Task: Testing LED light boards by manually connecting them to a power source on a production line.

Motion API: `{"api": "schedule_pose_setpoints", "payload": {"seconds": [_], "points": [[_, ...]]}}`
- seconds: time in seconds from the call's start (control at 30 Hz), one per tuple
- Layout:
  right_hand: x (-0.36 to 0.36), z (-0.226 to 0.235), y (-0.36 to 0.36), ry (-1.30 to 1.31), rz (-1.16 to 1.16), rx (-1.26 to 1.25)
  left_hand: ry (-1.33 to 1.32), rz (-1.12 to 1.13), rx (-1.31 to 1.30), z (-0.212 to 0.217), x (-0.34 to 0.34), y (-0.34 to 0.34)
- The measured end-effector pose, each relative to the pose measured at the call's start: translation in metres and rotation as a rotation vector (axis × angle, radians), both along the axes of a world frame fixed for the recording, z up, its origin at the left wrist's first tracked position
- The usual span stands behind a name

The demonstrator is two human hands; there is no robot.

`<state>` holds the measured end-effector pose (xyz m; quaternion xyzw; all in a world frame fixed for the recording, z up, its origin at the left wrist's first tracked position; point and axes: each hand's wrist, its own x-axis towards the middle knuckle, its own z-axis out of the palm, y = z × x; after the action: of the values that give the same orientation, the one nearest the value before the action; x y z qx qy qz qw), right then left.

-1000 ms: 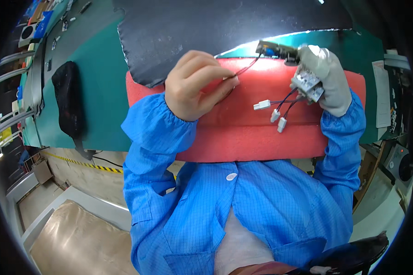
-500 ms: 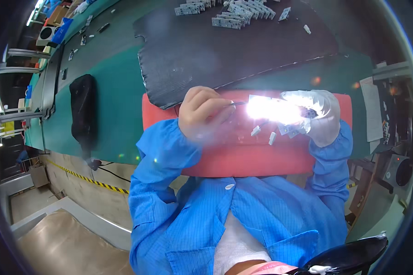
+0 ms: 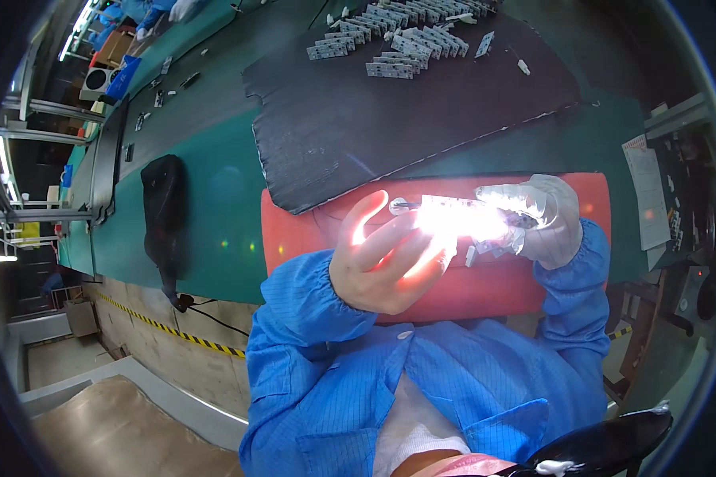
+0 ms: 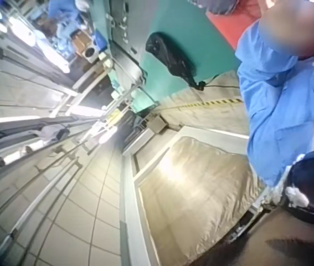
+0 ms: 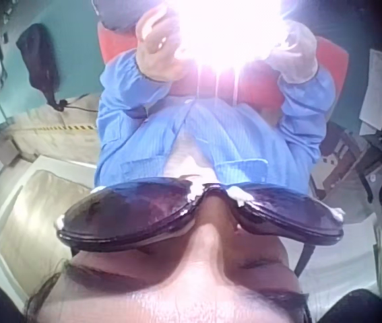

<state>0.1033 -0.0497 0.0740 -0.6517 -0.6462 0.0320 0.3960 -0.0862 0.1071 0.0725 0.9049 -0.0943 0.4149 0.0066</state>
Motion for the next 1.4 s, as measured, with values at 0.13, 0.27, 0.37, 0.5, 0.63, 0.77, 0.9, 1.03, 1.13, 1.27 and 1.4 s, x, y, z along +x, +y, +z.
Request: {"api": "schedule_pose_setpoints", "payload": {"seconds": [0.13, 0.27, 0.37, 0.5, 0.63, 0.77, 0.9, 1.03, 1.13, 1.27, 1.4], "points": [[-0.001, -0.006, 0.000, 0.013, -0.048, 0.039, 0.032, 0.029, 0.004, -0.001, 0.002, 0.000], [0.000, -0.003, 0.001, -0.055, -0.048, 0.009, 0.032, 0.040, -0.015, -0.002, 0.005, 0.003], [-0.001, 0.001, 0.003, -0.015, -0.033, -0.007, 0.040, 0.039, -0.003, 0.000, 0.007, 0.005], [-0.005, 0.010, 0.002, 0.036, -0.019, -0.077, 0.033, 0.038, 0.028, -0.001, 0.004, 0.004], [0.000, -0.003, 0.001, 0.124, 0.013, -0.053, 0.034, 0.016, -0.041, -0.002, 0.006, 0.005], [-0.004, 0.004, 0.000, 0.105, -0.011, -0.032, 0.025, 0.015, -0.030, -0.003, 0.004, 0.004], [-0.006, 0.004, 0.002, 0.091, -0.030, -0.021, 0.033, -0.020, -0.048, 0.004, 0.001, 0.004], [-0.006, 0.009, 0.007, 0.210, 0.047, -0.021, -0.226, -0.076, -0.059, -0.011, -0.004, 0.007], [-0.002, -0.001, 0.000, 0.073, -0.022, -0.055, -0.394, -0.129, -0.104, -0.018, 0.000, 0.008], [0.000, -0.014, -0.004, -0.015, -0.102, 0.009, -0.418, -0.128, -0.090, -0.021, -0.001, 0.007], [-0.005, -0.002, 0.000, 0.389, -0.067, -0.137, -0.371, -0.155, -0.111, -0.023, -0.004, 0.010]]}}
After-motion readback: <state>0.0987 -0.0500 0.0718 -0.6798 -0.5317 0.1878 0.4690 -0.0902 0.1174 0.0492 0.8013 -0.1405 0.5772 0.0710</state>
